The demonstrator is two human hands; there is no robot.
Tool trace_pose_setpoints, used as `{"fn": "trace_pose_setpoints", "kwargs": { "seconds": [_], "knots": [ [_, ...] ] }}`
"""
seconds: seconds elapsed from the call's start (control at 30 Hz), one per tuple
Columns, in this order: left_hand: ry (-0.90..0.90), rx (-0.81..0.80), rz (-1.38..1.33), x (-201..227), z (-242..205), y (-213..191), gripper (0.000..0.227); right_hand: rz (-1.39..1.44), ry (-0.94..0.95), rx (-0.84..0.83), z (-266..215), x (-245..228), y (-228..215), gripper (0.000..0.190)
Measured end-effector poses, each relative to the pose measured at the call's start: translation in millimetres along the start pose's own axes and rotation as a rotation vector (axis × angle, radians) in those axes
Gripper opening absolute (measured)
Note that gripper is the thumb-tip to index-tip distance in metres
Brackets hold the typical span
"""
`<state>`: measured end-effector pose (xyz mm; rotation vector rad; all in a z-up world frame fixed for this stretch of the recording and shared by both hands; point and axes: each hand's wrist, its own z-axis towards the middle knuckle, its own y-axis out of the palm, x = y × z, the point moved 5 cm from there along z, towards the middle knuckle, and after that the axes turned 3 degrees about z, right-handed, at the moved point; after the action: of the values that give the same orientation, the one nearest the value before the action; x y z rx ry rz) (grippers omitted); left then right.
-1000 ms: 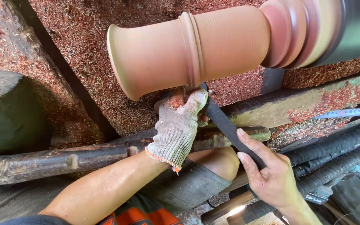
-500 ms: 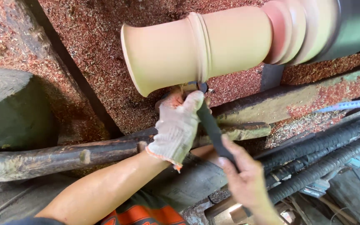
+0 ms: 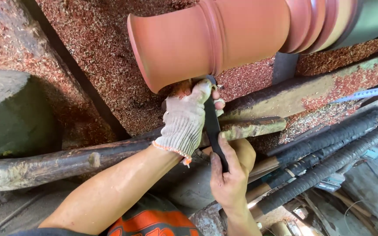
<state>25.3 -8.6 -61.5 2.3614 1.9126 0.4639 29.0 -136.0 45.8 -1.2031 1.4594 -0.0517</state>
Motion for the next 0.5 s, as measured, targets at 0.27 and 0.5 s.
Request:
{"fn": "trace_pose_setpoints", "kwargs": {
  "seconds": [0.27,0.5],
  "knots": [
    [-0.026,0.002,0.015,-4.0,7.0,0.0,0.012,-0.136,-0.068,0.062,0.9,-11.7,0.8,0.049],
    [0.000,-0.062,-0.075,-4.2,6.2,1.9,0.009,-0.185,-0.057,0.073,-1.7,-8.2,1.7,0.047]
  ]
}}
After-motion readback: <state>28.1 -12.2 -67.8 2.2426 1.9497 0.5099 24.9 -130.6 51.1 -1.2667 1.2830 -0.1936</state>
